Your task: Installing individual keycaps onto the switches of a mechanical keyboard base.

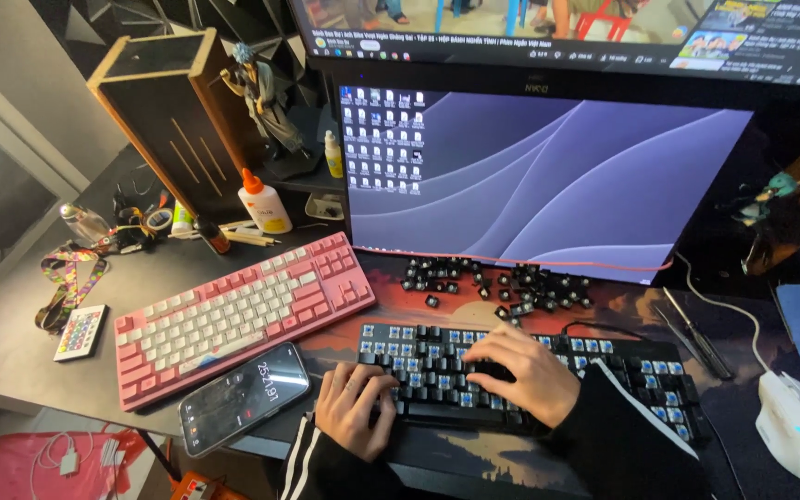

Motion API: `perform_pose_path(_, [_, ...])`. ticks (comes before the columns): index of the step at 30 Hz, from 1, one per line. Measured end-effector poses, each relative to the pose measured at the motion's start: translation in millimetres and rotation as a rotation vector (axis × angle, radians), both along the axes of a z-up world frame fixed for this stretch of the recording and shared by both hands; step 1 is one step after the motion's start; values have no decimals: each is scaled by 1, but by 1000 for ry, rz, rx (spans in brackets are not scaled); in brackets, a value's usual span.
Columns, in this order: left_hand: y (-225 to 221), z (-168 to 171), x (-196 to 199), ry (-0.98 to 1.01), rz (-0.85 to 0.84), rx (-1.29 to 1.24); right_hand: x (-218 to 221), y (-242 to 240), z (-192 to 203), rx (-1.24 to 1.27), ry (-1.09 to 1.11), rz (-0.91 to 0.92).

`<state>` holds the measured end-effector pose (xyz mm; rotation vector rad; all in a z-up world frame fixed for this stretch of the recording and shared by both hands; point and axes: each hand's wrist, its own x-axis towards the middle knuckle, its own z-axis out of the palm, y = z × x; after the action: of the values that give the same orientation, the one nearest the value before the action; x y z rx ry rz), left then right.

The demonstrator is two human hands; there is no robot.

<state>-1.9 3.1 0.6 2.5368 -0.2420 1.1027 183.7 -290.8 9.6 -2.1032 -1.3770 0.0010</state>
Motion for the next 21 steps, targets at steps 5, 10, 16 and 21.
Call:
perform_pose_path(5, [0,-1,1,3,-3,-10,-3,-1,-4,75,-84,-17])
perform_pose_path(10, [2,-3,1,14,-19,0,-6,-2,11,99,-318,65])
perform_pose_path(16, [2,-7,1,22,-2,5,-5,-5,20,34,-366,106])
perform_pose_path(21, [0,-6,3,-13,7,11,-1,-6,18,-59,-216,51])
